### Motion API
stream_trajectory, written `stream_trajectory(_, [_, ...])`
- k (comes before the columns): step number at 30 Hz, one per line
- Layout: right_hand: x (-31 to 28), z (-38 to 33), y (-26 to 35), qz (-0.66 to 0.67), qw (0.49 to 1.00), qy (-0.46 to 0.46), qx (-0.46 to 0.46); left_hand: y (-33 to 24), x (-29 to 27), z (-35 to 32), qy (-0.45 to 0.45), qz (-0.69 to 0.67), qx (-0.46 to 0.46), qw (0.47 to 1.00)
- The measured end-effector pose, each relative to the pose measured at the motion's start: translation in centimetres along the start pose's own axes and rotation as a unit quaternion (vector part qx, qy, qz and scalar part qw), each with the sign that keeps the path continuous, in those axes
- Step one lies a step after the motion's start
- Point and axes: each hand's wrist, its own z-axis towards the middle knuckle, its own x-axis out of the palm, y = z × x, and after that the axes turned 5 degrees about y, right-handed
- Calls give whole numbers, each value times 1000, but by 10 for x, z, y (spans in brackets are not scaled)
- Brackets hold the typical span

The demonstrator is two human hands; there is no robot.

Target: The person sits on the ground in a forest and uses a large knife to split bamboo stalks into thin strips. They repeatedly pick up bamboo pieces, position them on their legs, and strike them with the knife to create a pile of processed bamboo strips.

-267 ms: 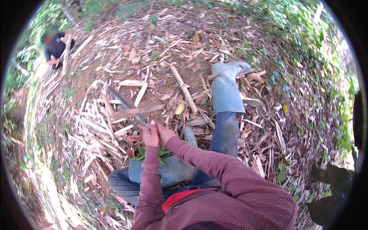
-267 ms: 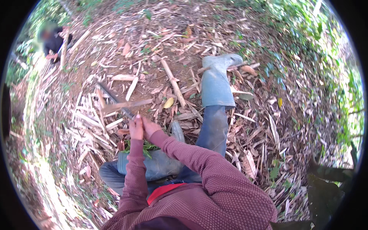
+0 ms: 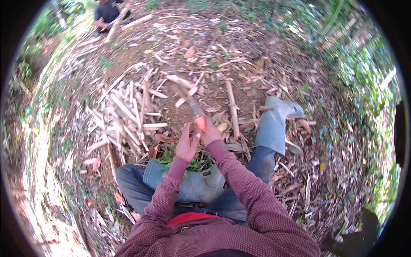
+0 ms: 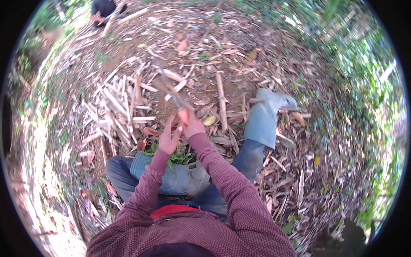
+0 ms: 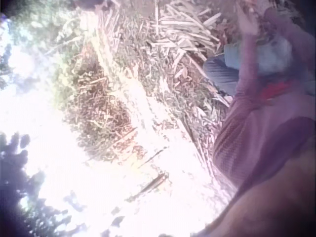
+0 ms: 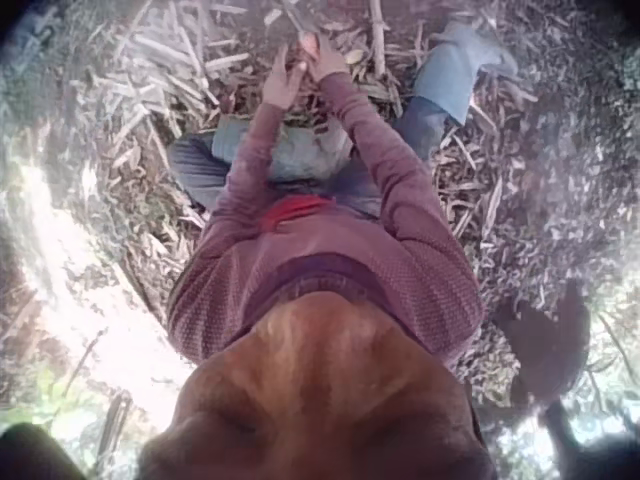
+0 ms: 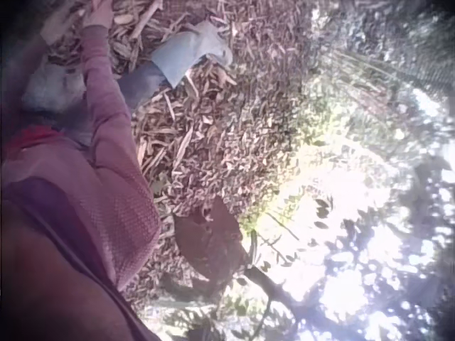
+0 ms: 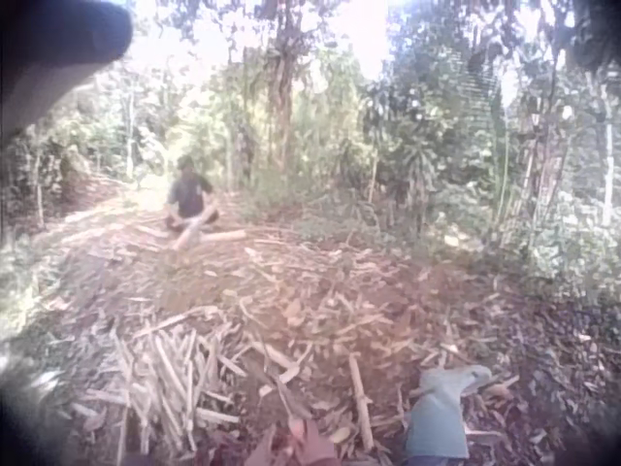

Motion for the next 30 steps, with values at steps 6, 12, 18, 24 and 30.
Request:
stream_trajectory(6, [-42,50,-53,45,998,-22,32,-25,-97,-106,-32,246,-8,969])
stream_trajectory(12, [-39,71,-42,172,972,107,116,13,-203,-219,-316,265,-153,898])
stream_trajectory(18, [-49,82,-15,181,975,53,114,148,-293,-369,-470,310,-445,697])
stream_trajectory(24, [-60,69,152,387,913,124,-26,222,-365,-463,-382,395,-632,546])
stream_trajectory(30, [37,29,271,449,826,338,-43,245,-416,-462,-389,324,-671,542])
